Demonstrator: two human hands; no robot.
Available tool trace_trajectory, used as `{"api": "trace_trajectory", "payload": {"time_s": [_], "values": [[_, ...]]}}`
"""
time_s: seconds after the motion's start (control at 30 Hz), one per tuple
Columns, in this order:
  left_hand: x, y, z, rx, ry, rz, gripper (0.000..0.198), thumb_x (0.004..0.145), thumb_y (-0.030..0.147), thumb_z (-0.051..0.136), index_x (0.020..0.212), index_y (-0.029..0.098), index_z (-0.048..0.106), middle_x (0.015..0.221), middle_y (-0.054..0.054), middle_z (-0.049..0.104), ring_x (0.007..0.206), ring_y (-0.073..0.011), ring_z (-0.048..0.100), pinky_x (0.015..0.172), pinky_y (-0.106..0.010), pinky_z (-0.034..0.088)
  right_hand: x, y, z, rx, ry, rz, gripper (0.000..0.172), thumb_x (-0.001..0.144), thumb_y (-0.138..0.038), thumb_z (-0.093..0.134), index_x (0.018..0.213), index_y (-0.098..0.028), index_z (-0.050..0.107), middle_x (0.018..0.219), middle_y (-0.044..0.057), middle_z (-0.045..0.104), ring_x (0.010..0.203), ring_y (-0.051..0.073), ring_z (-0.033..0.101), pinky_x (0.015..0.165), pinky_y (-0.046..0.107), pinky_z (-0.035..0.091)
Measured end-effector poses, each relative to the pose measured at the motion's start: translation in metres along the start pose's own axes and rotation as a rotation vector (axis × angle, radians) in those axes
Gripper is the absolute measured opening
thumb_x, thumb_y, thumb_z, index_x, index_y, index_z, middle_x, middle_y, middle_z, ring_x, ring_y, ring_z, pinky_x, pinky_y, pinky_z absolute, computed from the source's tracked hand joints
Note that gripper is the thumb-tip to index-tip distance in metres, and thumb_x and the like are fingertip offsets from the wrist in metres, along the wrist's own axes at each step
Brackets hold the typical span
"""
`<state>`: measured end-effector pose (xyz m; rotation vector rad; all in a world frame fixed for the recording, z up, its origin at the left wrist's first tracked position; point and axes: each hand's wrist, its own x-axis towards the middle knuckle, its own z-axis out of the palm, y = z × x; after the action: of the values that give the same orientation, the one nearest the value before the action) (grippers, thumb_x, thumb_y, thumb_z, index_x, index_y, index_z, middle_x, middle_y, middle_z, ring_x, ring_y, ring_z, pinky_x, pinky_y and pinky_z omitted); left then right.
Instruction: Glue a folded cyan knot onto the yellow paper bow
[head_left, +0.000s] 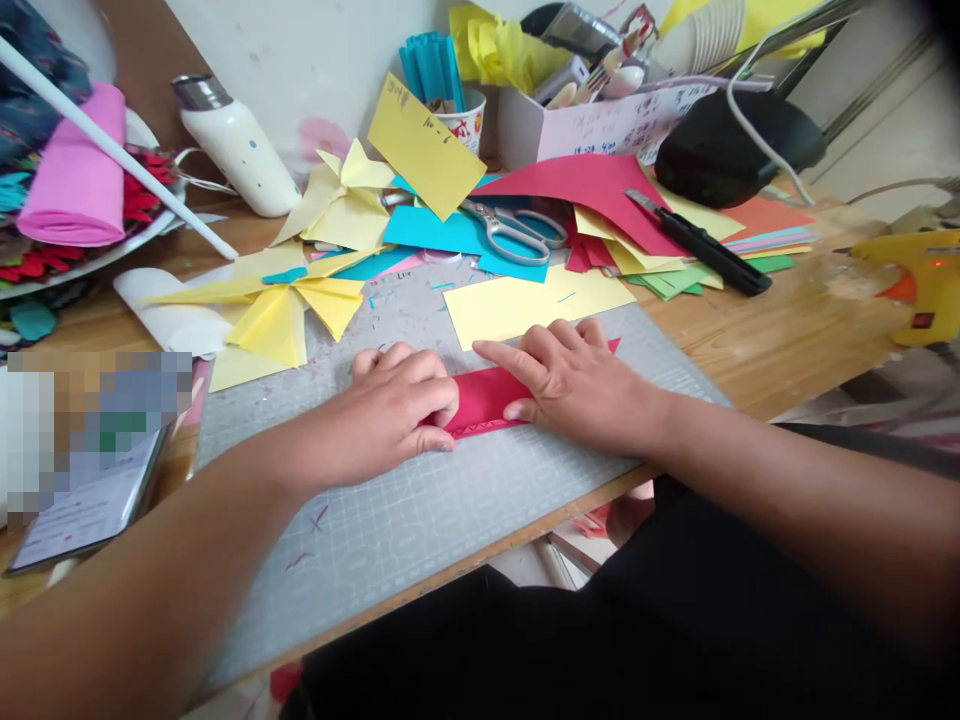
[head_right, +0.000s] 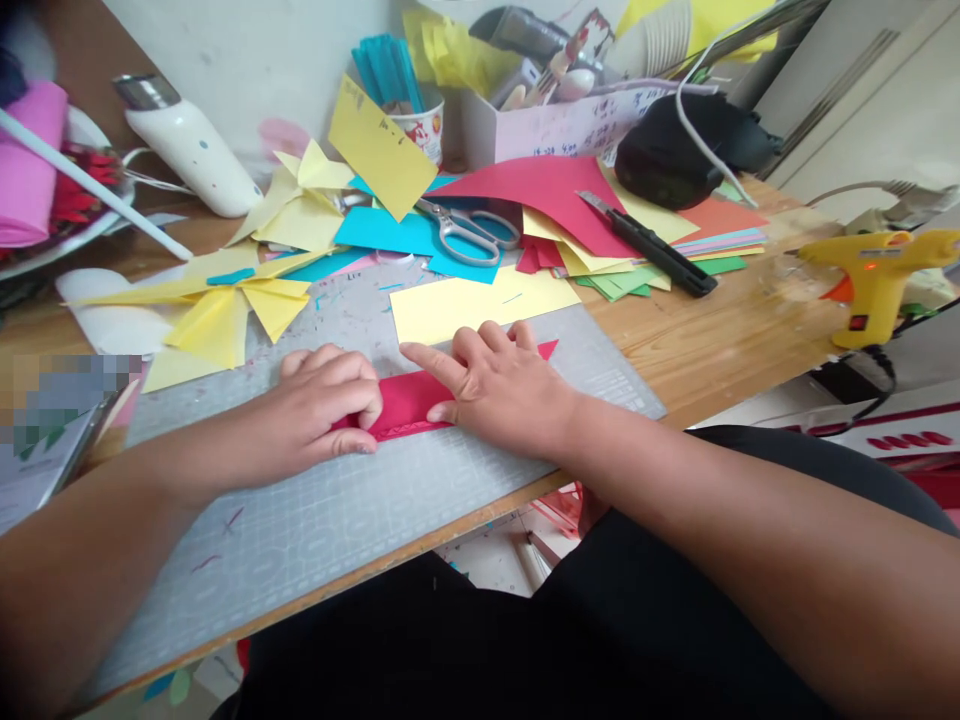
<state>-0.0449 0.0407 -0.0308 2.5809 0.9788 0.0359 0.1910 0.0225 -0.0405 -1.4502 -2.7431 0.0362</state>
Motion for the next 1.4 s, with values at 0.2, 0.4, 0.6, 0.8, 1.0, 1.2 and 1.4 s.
{"api": "trace_trajectory", "payload": {"time_s": [0.2, 0.4, 0.6, 0.8, 1.0, 1.2, 1.4], "values": [[-0.001, 0.003, -0.004, 0.031, -0.019, -0.001, 0.02, 0.082, 0.033, 0.067, 0.074, 0.021, 0.052, 0.09, 0.001, 0.052, 0.089, -0.0211, 0.041, 0.076, -0.035, 0.022, 0.0, 0.007, -0.003, 0.05, -0.015, -0.003, 0.066, 0.09, -0.056, 0.047, 0.147, -0.03, 0.029, 0.107, 0.011, 0.054, 0.095, 0.028, 0.043, 0.082, 0.042, 0.025], [-0.003, 0.005, -0.008, 0.058, 0.081, 0.024, 0.021, 0.084, 0.039, 0.063, 0.075, 0.021, 0.057, 0.086, 0.002, 0.059, 0.088, -0.0199, 0.048, 0.077, -0.036, 0.026, -0.002, 0.004, -0.02, 0.32, -0.027, -0.32, 0.05, 0.092, -0.05, 0.047, 0.13, -0.017, 0.052, 0.105, 0.01, 0.061, 0.096, 0.024, 0.051, 0.086, 0.039, 0.032], [-0.022, 0.022, -0.018, -0.118, 0.891, 0.087, 0.006, 0.087, 0.017, 0.052, 0.087, 0.022, 0.054, 0.077, 0.001, 0.056, 0.072, -0.0154, 0.053, 0.068, -0.033, 0.043, 0.001, -0.011, -0.026, 0.381, 0.059, -0.281, 0.012, 0.088, -0.021, 0.056, 0.091, -0.015, 0.065, 0.087, 0.006, 0.061, 0.078, 0.017, 0.053, 0.074, 0.031, 0.04], [-0.034, 0.051, -0.02, 0.121, 0.948, 0.327, 0.015, 0.08, 0.012, 0.062, 0.087, 0.021, 0.052, 0.07, 0.0, 0.057, 0.062, -0.0142, 0.052, 0.06, -0.032, 0.048, 0.005, -0.028, -0.042, 1.132, 0.449, -0.083, 0.011, 0.085, -0.026, 0.061, 0.083, -0.019, 0.053, 0.072, -0.002, 0.051, 0.062, 0.011, 0.048, 0.058, 0.024, 0.042], [-0.022, 0.061, -0.015, 0.187, 1.103, 0.22, 0.034, 0.078, 0.02, 0.07, 0.106, 0.02, 0.051, 0.092, -0.007, 0.059, 0.083, -0.0192, 0.058, 0.071, -0.036, 0.054, 0.013, -0.064, -0.034, 1.868, 0.54, -0.088, 0.025, 0.077, -0.034, 0.071, 0.088, -0.023, 0.053, 0.078, -0.002, 0.059, 0.066, 0.011, 0.055, 0.063, 0.026, 0.05], [-0.026, 0.056, -0.015, 0.31, 1.123, 0.151, 0.032, 0.076, 0.006, 0.067, 0.102, 0.021, 0.055, 0.089, -0.006, 0.064, 0.081, -0.0201, 0.06, 0.073, -0.038, 0.054, 0.018, -0.069, -0.029, 1.953, 0.457, -0.066, 0.025, 0.074, -0.034, 0.073, 0.093, -0.024, 0.062, 0.085, 0.001, 0.067, 0.079, 0.015, 0.063, 0.078, 0.035, 0.054], [-0.028, 0.043, -0.015, 0.399, 1.042, 0.115, 0.021, 0.079, 0.007, 0.063, 0.094, 0.021, 0.06, 0.085, -0.004, 0.068, 0.079, -0.0202, 0.058, 0.072, -0.038, 0.051, -0.007, -0.043, -0.021, 1.144, 0.584, -0.069, 0.014, 0.083, -0.03, 0.065, 0.077, -0.021, 0.057, 0.067, 0.0, 0.062, 0.06, 0.013, 0.057, 0.055, 0.027, 0.048]]}}
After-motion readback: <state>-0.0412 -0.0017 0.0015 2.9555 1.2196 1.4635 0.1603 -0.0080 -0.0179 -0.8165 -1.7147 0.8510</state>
